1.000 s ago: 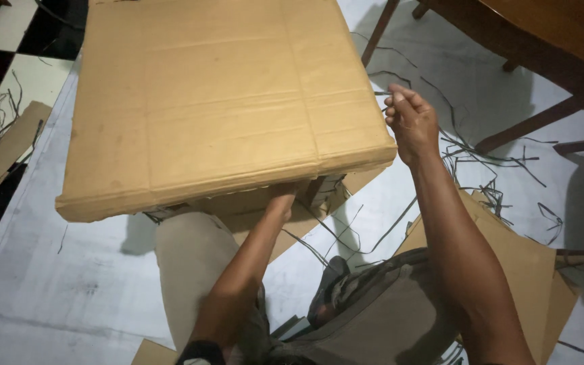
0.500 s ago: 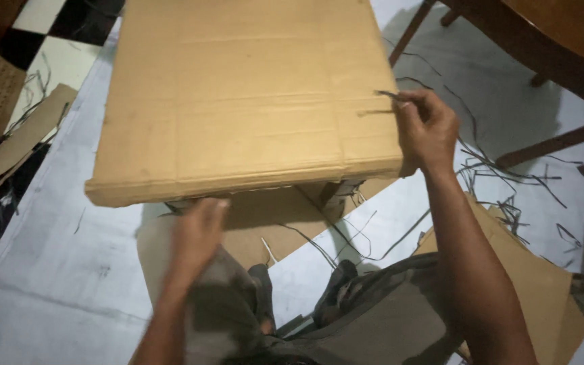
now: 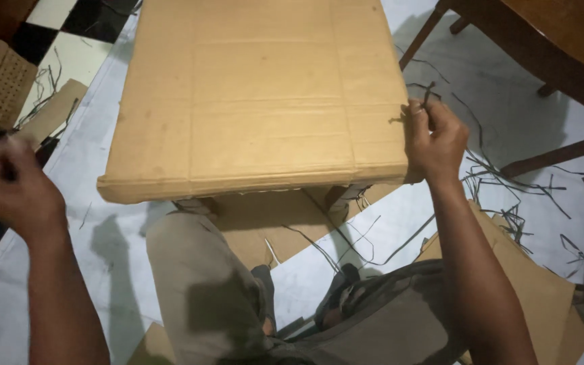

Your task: Packaging and strapping a wooden stool using cardboard sheets and plastic straps.

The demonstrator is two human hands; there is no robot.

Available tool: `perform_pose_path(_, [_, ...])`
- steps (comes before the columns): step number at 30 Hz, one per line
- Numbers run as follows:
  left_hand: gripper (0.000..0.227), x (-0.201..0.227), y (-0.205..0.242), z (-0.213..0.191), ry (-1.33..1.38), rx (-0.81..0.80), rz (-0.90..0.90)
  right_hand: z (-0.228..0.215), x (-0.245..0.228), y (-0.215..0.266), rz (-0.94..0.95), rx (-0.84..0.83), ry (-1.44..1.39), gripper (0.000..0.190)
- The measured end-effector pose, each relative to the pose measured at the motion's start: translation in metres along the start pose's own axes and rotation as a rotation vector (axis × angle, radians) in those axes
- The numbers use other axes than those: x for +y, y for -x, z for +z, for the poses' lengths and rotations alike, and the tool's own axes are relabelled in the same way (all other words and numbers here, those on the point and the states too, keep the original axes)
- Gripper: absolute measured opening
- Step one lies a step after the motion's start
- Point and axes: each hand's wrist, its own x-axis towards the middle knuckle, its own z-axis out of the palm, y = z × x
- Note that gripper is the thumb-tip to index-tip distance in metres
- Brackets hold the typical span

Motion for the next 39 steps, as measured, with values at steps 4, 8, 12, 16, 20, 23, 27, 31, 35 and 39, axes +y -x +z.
perform_pose_path(4, [0.010,0.057,-0.064,0.035,0.281,-0.003,0.201,0.000,-0.001,0.000,-0.021,-0.007,0.029,0.019])
perform_pose_path(8, [0.004,0.147,-0.095,0.086,0.565,-0.203,0.456,-0.002,-0.002,-0.001,-0.025,0.007,-0.020,0.021])
perform_pose_path(12, [0.008,0.254,-0.077,0.144,0.747,-0.444,0.339,0.001,0.006,-0.004,-0.059,0.013,0.033,0.021])
perform_pose_path(16, [0.016,0.348,-0.047,0.173,0.745,-0.880,-0.052,-0.003,0.014,-0.004,0.031,-0.006,-0.023,0.019])
perform_pose_path(20, [0.018,0.383,0.001,0.238,0.950,-1.019,-0.227,-0.006,0.026,-0.002,0.047,0.027,-0.282,0.013])
perform_pose_path(23, [0.013,0.413,0.017,0.267,1.066,-0.993,-0.464,-0.006,0.056,-0.006,-0.056,0.021,-0.182,0.013])
perform_pose_path(27, [0.019,0.432,0.037,0.293,1.161,-1.009,-0.530,0.001,0.072,-0.003,0.052,0.000,-0.253,0.013])
perform_pose_path(31, [0.019,0.440,0.043,0.292,1.143,-1.026,-0.312,0.009,0.067,0.000,0.319,0.007,-0.538,0.008])
perform_pose_path(35, [0.033,0.430,0.037,0.286,1.054,-1.033,-0.144,0.015,0.070,-0.004,0.404,0.028,-0.610,0.011])
perform_pose_path(39, [0.050,0.403,0.048,0.256,0.761,-0.825,0.368,0.012,0.046,-0.010,0.539,0.147,-0.668,0.013])
